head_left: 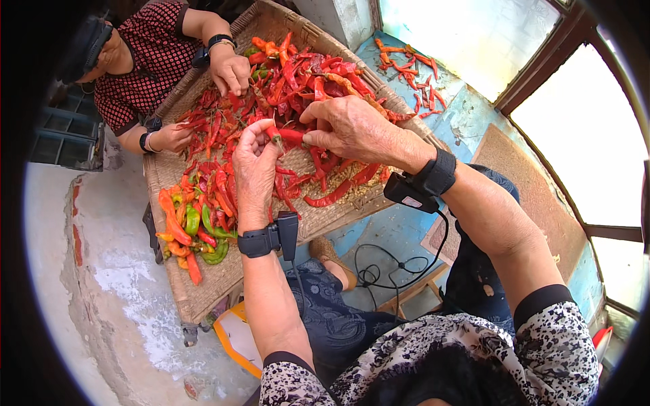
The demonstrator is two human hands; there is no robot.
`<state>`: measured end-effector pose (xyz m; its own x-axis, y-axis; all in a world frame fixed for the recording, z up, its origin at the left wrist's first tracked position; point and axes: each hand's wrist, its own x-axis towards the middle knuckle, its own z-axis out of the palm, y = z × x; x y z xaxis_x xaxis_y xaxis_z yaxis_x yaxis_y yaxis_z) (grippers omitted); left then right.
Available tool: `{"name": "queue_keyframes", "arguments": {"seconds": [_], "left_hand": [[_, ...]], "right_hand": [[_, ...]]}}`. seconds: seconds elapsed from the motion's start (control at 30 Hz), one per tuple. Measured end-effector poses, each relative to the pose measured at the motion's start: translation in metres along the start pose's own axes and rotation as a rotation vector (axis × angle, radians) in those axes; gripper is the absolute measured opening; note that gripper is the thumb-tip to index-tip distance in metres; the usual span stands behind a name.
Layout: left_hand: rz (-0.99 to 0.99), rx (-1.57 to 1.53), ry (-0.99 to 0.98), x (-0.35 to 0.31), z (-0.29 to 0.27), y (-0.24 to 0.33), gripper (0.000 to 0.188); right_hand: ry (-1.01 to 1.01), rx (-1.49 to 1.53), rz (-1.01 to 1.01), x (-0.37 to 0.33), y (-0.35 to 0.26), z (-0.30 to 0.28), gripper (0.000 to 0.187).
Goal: The person sorts through a pile of peppers on a tray, breaking them open by hand to release the seeds and pulling off the stems.
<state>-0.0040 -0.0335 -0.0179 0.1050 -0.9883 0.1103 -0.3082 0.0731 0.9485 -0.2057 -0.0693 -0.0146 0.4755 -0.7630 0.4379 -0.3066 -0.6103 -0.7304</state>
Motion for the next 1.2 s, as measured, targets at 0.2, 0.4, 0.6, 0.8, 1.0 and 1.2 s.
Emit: {"name": "queue_keyframes", "arguments": {"seconds": [0.2,0.4,0.6,0.8,1.0,1.2], "left_hand": [[-0.051,-0.045,-0.075,-0.004,0.014,0.006,0.028],[-0.101,-0.131,0.043,-0.004,-0.004,-0.02,0.029],[-0.183,-0.131,0.126,-0.01,-0.008,-0.014,0.026],[-0.263,-0.288,0.019,-0.013,0.002,-0.007,0.018],[-0.275,-0.549,-0.15,-0.021,0.006,0.011,0.018],[-0.314,-0.546,-0.208,-0.027,0.008,0.012,0.017]], "right_hand": [[-0.089,-0.128,-0.051,-0.002,0.004,0.002,0.019],[-0.185,-0.214,0.007,0.0,0.006,-0.013,0.013],[-0.034,-0.05,-0.011,0.018,-0.004,-0.029,0.02],[0.408,-0.485,-0.365,0.029,0.015,-0.019,0.031],[-0.087,0.143,-0.103,0.013,-0.003,0.005,0.031],[-0.162,0.23,0.076,0.007,-0.008,0.007,0.033]]}}
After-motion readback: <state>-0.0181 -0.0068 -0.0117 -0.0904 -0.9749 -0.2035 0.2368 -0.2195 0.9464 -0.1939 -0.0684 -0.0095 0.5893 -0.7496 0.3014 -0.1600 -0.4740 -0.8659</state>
